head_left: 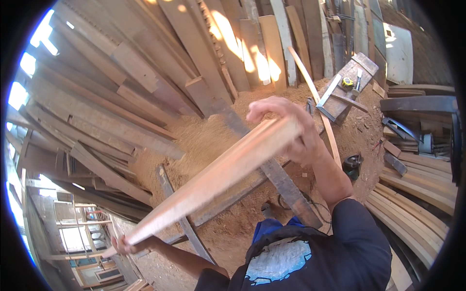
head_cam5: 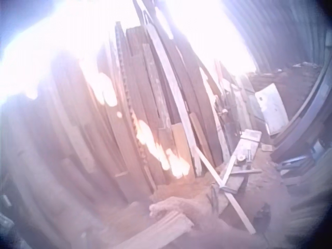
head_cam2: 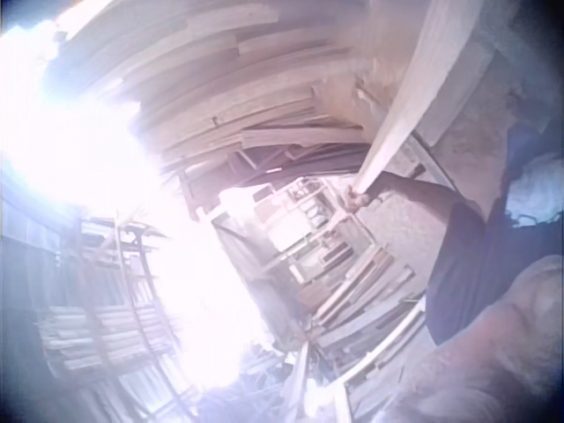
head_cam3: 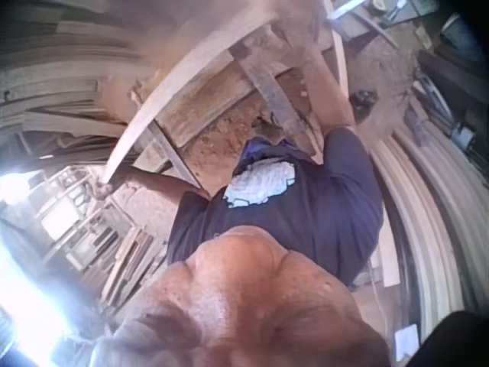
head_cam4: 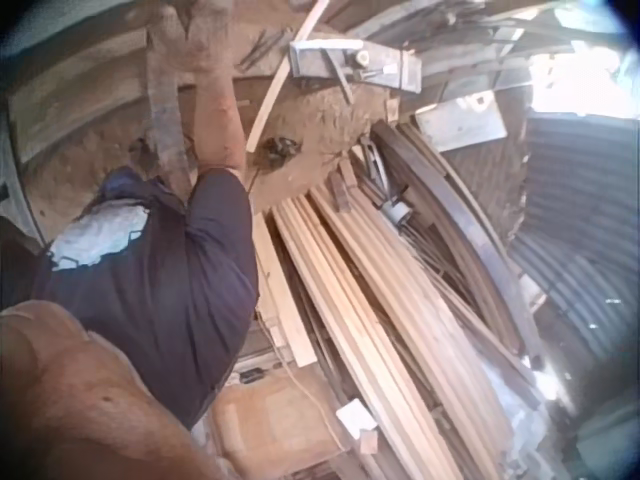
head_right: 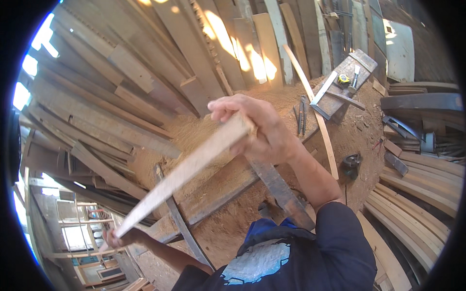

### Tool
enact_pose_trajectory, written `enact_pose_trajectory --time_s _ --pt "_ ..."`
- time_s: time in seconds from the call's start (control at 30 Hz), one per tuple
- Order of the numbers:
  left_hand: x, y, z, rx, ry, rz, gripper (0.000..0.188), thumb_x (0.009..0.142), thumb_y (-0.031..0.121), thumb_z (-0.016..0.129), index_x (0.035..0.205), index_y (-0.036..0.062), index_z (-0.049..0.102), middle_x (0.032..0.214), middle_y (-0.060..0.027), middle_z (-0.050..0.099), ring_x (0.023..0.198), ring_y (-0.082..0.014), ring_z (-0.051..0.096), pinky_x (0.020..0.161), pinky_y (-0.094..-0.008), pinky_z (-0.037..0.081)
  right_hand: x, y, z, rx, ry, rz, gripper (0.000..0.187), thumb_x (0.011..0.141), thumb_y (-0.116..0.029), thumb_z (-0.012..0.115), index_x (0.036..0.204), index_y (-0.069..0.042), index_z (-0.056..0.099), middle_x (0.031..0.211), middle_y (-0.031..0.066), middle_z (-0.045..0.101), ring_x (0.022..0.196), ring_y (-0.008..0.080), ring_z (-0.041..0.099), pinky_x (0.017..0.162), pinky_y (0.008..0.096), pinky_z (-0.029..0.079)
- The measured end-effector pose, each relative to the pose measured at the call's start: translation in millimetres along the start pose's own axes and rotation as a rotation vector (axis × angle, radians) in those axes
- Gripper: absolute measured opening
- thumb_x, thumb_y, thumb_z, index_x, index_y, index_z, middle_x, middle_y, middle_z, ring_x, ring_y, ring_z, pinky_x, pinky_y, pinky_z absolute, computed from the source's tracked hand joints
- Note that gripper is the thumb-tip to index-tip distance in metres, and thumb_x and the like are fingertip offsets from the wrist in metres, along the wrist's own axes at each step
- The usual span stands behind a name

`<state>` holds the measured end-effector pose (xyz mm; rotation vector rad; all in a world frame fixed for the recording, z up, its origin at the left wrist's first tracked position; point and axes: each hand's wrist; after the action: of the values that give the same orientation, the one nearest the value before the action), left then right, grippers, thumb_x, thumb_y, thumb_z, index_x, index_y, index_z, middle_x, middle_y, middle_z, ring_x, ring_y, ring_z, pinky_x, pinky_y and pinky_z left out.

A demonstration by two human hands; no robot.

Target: The person measures and marks a wooden board using a tape measure and a pencil, also using a framing square to draw straight lines across the surface.

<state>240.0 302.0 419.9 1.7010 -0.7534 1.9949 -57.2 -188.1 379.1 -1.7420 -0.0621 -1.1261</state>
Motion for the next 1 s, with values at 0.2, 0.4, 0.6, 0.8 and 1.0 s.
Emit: enact_pose_trajectory --time_s 0.2,0.4,0.6,0.8,1.0 --pt "26 16 66 0.211 -0.075 0.044 0.034 0.104 0.033 0.056 0.085 0.0061 0.06 0.097 -0.0104 0.068 0.098 -0.029 0.063 0.092 -0.0488 0.047 42 18 35 0.034 0.213 0.043 0.078 0.099 -0.066 0.059 0.135 0.004 0.057 0.115 0.0138 0.068 0.108 0.0244 0.065 0.094 0.0365 0.051" --pt "46 34 124 0.103 -0.017 -0.046 0.051 0.107 0.038 0.035 0.078 0.0132 0.069 0.086 -0.005 0.071 0.086 -0.0288 0.068 0.083 -0.0474 0.046 43 56 49 -0.19 0.328 0.101 0.071 0.102 -0.053 0.063 0.14 0.006 0.052 0.127 0.0213 0.062 0.122 0.0316 0.059 0.107 0.0411 0.043" --pt "58 25 151 0.046 -0.111 -0.06 0.054 0.109 0.041 0.033 0.086 0.0136 0.074 0.089 -0.0039 0.072 0.096 -0.0276 0.066 0.096 -0.0466 0.042 121 -56 110 -1.035 0.308 -0.452 0.054 0.093 -0.036 0.073 0.133 -0.001 0.061 0.126 0.0168 0.064 0.122 0.036 0.058 0.108 0.0485 0.041" --pt "24 34 158 -0.097 -0.09 -0.161 0.051 0.111 0.041 0.037 0.138 0.0042 0.059 0.158 -0.0236 0.041 0.15 -0.0365 0.033 0.12 -0.0563 0.025 189 -80 266 -1.095 -0.56 -0.071 0.051 0.091 -0.052 0.073 0.113 -0.007 0.071 0.105 0.0127 0.073 0.107 0.0299 0.068 0.095 0.0451 0.049" --pt "-236 21 46 -0.744 -0.973 -1.237 0.073 0.11 0.056 0.03 0.155 -0.0008 0.034 0.157 -0.0242 0.04 0.147 -0.0389 0.038 0.121 -0.0544 0.029 214 -63 314 -1.096 -0.443 -0.149 0.051 0.087 -0.056 0.075 0.097 -0.007 0.07 0.088 0.0093 0.072 0.096 0.0289 0.071 0.086 0.044 0.052"
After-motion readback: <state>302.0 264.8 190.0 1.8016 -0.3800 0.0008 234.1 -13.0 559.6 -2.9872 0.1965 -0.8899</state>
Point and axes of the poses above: each hand's wrist, its own x-axis towards the middle knuckle, its own z-axis out of the palm, y = z × x
